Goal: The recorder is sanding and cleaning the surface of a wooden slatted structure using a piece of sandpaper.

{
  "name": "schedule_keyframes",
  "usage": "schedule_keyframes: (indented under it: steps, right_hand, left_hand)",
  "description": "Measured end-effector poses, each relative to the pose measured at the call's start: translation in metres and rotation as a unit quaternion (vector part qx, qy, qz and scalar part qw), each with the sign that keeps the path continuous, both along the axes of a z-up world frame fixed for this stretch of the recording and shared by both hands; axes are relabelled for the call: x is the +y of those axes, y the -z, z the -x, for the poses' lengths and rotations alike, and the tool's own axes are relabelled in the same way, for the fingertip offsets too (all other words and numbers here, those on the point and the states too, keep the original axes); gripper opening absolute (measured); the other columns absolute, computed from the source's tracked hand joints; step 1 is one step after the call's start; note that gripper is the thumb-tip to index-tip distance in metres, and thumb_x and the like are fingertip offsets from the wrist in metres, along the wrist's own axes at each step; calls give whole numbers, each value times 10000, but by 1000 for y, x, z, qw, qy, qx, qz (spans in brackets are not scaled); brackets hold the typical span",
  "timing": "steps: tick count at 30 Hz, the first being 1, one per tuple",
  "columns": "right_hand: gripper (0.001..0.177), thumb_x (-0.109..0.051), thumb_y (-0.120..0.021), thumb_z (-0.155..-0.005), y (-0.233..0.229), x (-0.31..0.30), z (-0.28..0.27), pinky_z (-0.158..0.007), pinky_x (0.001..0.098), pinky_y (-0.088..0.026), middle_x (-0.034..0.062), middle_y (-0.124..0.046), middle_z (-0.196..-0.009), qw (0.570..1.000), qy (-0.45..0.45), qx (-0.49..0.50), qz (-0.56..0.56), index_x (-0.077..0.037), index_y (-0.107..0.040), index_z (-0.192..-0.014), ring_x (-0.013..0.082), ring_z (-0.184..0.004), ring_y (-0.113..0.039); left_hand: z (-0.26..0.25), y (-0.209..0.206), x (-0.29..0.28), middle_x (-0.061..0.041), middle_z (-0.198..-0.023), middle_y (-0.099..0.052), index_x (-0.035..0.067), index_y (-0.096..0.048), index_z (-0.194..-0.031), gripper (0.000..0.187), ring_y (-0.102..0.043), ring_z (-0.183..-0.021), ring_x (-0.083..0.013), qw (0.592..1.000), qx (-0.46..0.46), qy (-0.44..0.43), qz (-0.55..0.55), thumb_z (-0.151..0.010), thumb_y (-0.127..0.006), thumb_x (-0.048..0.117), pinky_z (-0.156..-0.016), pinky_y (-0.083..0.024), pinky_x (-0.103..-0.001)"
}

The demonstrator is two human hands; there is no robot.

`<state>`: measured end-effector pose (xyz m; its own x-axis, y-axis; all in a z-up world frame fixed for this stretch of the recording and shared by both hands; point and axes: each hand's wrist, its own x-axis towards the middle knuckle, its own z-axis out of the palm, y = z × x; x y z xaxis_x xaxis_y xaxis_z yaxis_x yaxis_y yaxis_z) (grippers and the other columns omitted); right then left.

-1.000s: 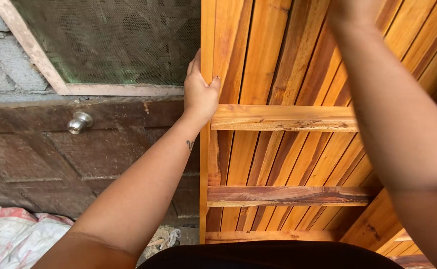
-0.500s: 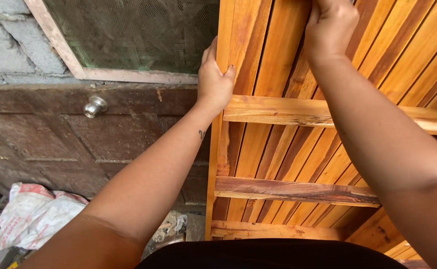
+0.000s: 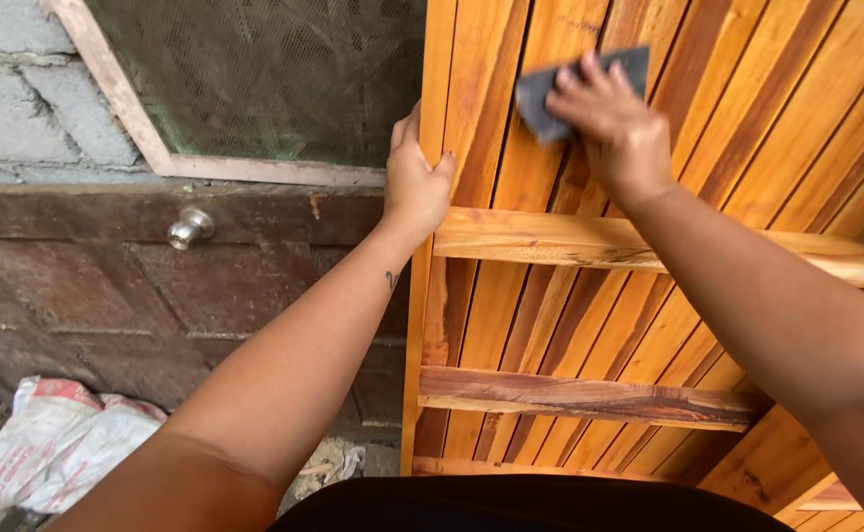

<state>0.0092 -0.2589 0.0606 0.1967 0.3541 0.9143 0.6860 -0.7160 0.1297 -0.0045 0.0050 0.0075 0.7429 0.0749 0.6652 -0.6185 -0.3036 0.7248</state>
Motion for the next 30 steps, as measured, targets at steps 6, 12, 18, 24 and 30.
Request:
schedule_keyframes:
  steps: [6, 12, 18, 24, 30]
  right_hand:
    - [244, 15, -710, -1033, 1, -14, 8, -1110, 422, -456, 17, -729, -1295, 989, -10, 43, 141, -205, -787, -1106, 250, -1318, -638]
    - [316, 100, -654, -1103, -47, 1, 22, -1222, 505, -434, 50, -715, -1392, 996, -19, -84, 31, -146, -787, -1250, 246, -1408, -604]
    - [552, 183, -551, -978, 0, 12, 10, -1242, 520, -218, 85, -590, -1504, 996, 18, 61, 56, -209, -736, -1321, 304, -1485, -425]
    - [644, 205, -548, -824, -27, 7, 2, -1198, 479, -227, 40, -591, -1462, 937, -90, 102, 321, -199, -697, -1302, 248, -1460, -427]
    - [730, 222, -530, -842, -30, 12, -17, -1270, 432, -304, 2, -555, -1530, 971, -85, 99, 200, -238, -646, -1396, 158, -1504, -426]
  left_hand:
    - [-7, 5, 0, -162, -1426, -493, 46, -413, -1531, 596, -566, -1334, -311, 999, -23, -23, -7, -966, -598, 5, -1133, -472, -383]
    - [-2, 1, -2, -167, -1399, -492, 21, -457, -1496, 579, -581, -1276, -307, 1000, -5, -20, -3, -934, -597, 9, -1099, -482, -382]
    - [-11, 8, 3, -133, -1397, -500, -10, -490, -1421, 511, -584, -1266, -298, 999, 27, -45, -13, -931, -631, 25, -1087, -471, -375]
    - [-16, 13, 11, -140, -1344, -520, -28, -539, -1377, 470, -581, -1254, -304, 999, -5, -46, -23, -924, -658, 17, -1080, -463, -391]
    - [-18, 14, 9, -123, -1338, -517, -19, -547, -1338, 400, -637, -1218, -269, 1000, 7, 3, 26, -948, -612, 46, -1050, -536, -361]
